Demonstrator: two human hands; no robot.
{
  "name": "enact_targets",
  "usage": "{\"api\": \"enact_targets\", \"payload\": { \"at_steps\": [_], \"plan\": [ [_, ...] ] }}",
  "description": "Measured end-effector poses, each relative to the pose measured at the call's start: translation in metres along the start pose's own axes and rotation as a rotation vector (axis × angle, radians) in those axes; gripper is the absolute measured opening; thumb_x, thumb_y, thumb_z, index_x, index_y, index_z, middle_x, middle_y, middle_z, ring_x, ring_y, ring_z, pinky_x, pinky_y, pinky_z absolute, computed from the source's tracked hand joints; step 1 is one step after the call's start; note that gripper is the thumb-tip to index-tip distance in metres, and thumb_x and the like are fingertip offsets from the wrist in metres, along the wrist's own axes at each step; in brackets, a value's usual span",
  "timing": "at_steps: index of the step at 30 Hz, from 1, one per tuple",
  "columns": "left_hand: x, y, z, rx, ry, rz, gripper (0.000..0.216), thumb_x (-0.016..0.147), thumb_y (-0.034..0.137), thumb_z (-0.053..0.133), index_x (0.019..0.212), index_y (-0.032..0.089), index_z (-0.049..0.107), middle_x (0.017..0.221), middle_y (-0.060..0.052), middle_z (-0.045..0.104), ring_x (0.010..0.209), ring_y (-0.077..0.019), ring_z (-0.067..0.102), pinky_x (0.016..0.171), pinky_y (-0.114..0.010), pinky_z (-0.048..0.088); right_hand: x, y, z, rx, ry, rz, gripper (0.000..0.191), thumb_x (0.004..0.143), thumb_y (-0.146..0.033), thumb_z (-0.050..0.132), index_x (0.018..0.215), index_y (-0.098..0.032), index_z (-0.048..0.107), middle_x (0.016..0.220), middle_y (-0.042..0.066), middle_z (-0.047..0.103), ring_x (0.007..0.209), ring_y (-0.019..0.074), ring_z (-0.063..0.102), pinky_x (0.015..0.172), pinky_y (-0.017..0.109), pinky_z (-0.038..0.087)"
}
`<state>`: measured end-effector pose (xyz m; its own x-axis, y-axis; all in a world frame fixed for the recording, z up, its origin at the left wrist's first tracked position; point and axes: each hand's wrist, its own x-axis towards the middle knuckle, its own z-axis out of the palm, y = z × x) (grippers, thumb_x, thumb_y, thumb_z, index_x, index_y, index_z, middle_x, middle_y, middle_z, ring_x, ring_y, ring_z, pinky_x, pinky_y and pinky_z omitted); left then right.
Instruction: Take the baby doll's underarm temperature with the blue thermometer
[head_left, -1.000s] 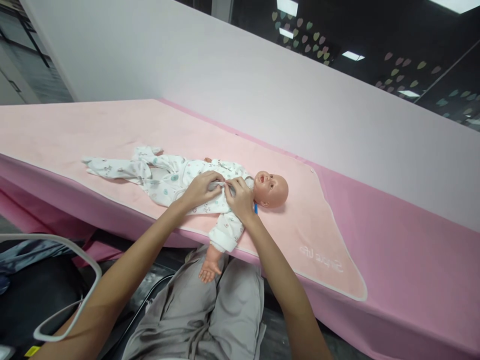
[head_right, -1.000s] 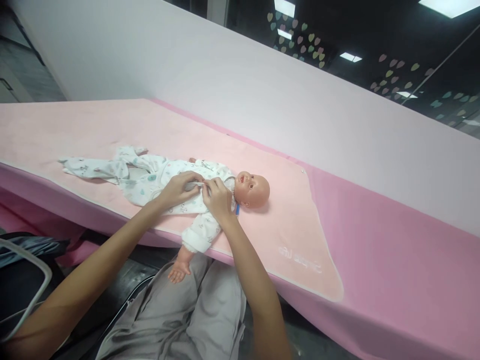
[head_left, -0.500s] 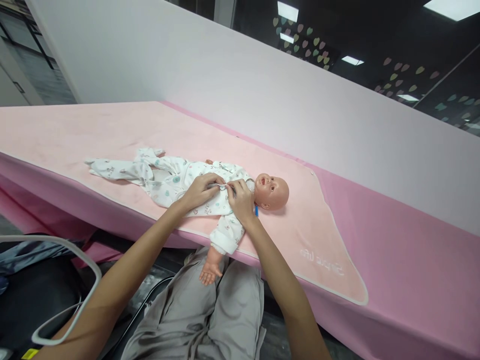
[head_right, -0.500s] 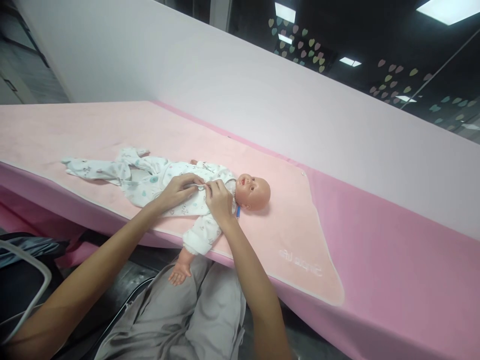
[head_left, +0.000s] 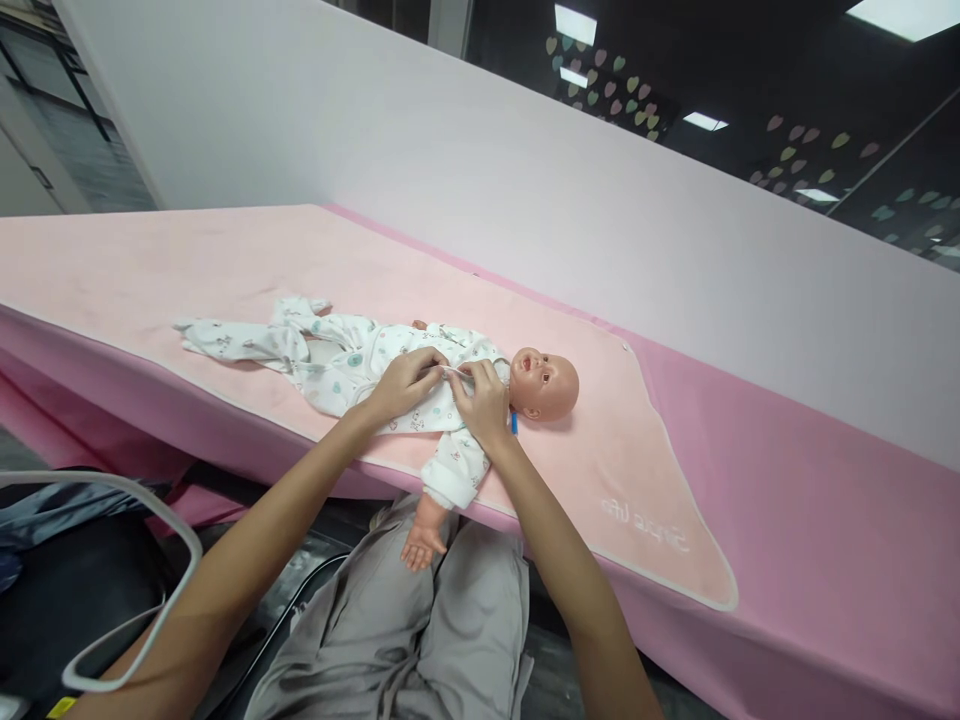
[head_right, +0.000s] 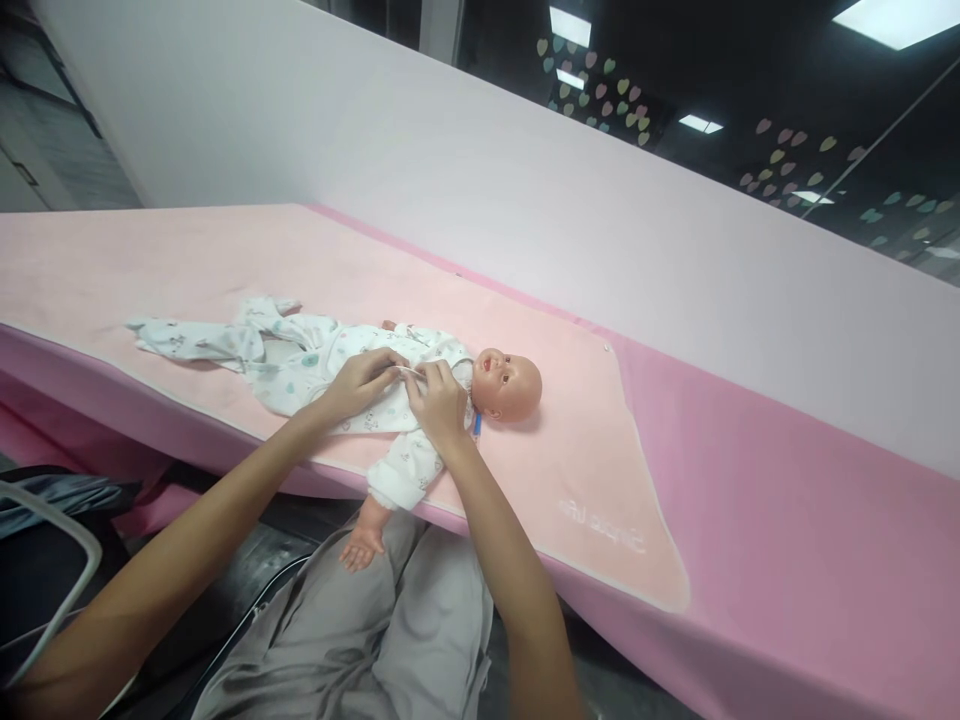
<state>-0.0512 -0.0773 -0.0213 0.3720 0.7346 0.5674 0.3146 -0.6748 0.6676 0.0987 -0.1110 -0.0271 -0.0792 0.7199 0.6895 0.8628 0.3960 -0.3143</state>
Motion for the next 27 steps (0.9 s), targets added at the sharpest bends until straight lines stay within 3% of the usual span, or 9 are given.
{"api": "enact_targets", "payload": {
  "at_steps": [4,9,13,16,21,27],
  "plan": [
    [-0.006,0.003,-0.003,-0.030,0.079,-0.027,0.022,0.083,0.032,0.043,0.097,0.018,0.052,0.096,-0.006,0.062,0.091,-0.0193,0.059,0.081,-0.031,0.045,-0.001,-0.001,0.002,-0.022,-0.011,-0.016,0.020,0.086,-0.036,0.049,0.094,-0.020,0.059,0.091,0.004,0.059,0.085,0.0137,0.057,0.068,0.021,0.041],
    [-0.024,-0.009,-0.023,0.353,0.116,-0.005,0.022,0.082,0.038,0.047,0.085,0.020,0.060,0.089,-0.006,0.064,0.090,-0.0229,0.057,0.088,-0.037,0.040,-0.003,-0.001,0.001,-0.045,0.010,-0.031,0.022,0.086,-0.026,0.045,0.105,-0.021,0.056,0.103,0.005,0.057,0.088,0.0143,0.057,0.067,0.022,0.042],
    [-0.037,-0.020,-0.036,0.345,0.126,0.031,0.026,0.081,0.040,0.049,0.095,0.021,0.061,0.098,-0.006,0.064,0.094,-0.0226,0.057,0.088,-0.035,0.039,0.003,-0.013,0.004,-0.106,-0.054,-0.237,0.027,0.089,-0.022,0.037,0.110,-0.021,0.055,0.112,0.007,0.057,0.085,0.0129,0.058,0.060,0.021,0.040],
    [-0.040,-0.019,-0.038,0.293,0.131,0.015,0.029,0.080,0.042,0.052,0.099,0.022,0.059,0.101,-0.005,0.064,0.095,-0.0222,0.058,0.087,-0.034,0.040,0.010,-0.026,0.011,-0.147,-0.151,-0.333,0.024,0.089,-0.027,0.039,0.104,-0.021,0.057,0.103,0.006,0.060,0.078,0.0128,0.059,0.055,0.022,0.036],
    [-0.038,-0.015,-0.037,0.277,0.115,0.031,0.025,0.081,0.042,0.051,0.091,0.021,0.061,0.096,-0.005,0.065,0.092,-0.0208,0.059,0.086,-0.033,0.041,0.014,-0.033,0.019,-0.142,-0.164,-0.260,0.016,0.087,-0.028,0.044,0.089,-0.021,0.058,0.087,0.002,0.062,0.069,0.0129,0.057,0.053,0.023,0.033],
    [-0.039,-0.018,-0.036,0.339,0.093,0.046,0.027,0.081,0.041,0.052,0.096,0.022,0.062,0.100,-0.005,0.065,0.096,-0.0217,0.057,0.089,-0.035,0.039,0.007,-0.027,0.017,0.055,-0.133,-0.191,0.013,0.084,-0.020,0.045,0.089,-0.022,0.058,0.088,-0.001,0.062,0.075,0.0117,0.058,0.062,0.021,0.038]
  ]
}}
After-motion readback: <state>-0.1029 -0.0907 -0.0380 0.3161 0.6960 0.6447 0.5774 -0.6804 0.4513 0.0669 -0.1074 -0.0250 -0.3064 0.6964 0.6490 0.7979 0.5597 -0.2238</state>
